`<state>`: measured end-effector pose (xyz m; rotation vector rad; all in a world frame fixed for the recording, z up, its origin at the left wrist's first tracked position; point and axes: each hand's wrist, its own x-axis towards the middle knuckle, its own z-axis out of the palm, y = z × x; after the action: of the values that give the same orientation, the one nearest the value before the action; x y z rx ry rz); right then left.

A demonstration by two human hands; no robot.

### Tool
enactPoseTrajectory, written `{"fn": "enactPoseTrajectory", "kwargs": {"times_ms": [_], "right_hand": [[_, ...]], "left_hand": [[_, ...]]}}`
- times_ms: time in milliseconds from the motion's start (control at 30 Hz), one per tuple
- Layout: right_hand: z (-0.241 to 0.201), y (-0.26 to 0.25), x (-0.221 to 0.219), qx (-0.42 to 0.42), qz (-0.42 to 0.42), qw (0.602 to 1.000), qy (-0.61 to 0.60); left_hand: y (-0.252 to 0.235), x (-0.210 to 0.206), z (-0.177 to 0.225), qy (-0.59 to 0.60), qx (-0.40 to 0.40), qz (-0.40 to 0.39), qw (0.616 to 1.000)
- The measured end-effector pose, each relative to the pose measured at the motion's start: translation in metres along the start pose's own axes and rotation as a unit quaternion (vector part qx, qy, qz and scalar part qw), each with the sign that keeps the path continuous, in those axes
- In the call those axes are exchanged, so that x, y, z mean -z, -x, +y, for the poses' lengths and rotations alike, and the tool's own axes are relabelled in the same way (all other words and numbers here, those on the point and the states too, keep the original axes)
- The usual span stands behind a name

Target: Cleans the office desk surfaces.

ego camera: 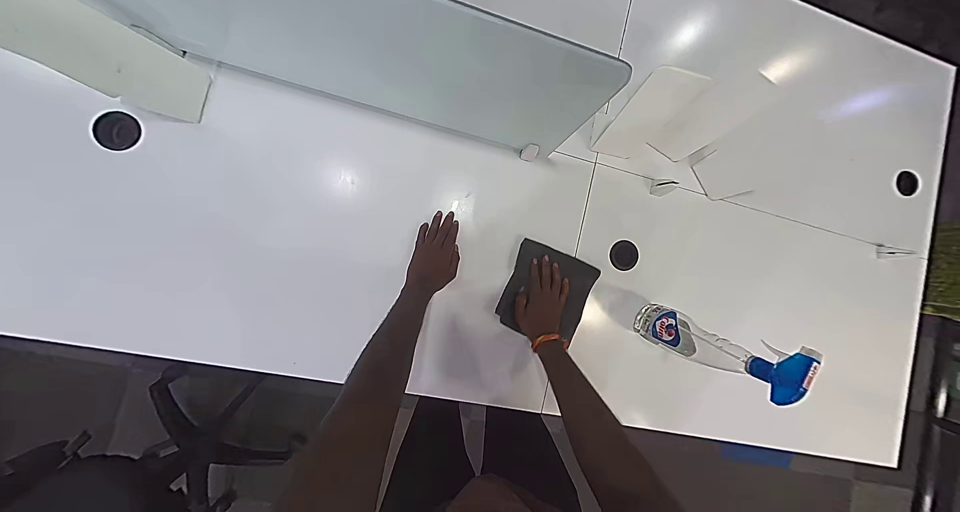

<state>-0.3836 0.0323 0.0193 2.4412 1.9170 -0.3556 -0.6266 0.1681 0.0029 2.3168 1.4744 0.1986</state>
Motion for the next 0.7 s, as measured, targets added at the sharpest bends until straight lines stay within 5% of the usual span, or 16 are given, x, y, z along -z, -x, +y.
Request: {"fn": "enactPoseTrajectory", "kwargs": {"times_ms": [200,367,700], "right_hand": [[-0.036,0.002,-0.004,0.001,-0.042,0.999,0.027],[-0.038,-0.063,0.012,0.026,-0.06,0.997,0.027],[-0.048,-0.188,0.025,-0.004,0.034,0.999,-0.018]], "left_hand": [[-0.002,0.0,0.001,-0.017,0.003,0.003,1.0],[-0.001,-0.002,0.001,-0.008,0.001,0.008,1.0],[-0.002,0.001,0.002,-0.007,0.006,0.007,1.0]]}}
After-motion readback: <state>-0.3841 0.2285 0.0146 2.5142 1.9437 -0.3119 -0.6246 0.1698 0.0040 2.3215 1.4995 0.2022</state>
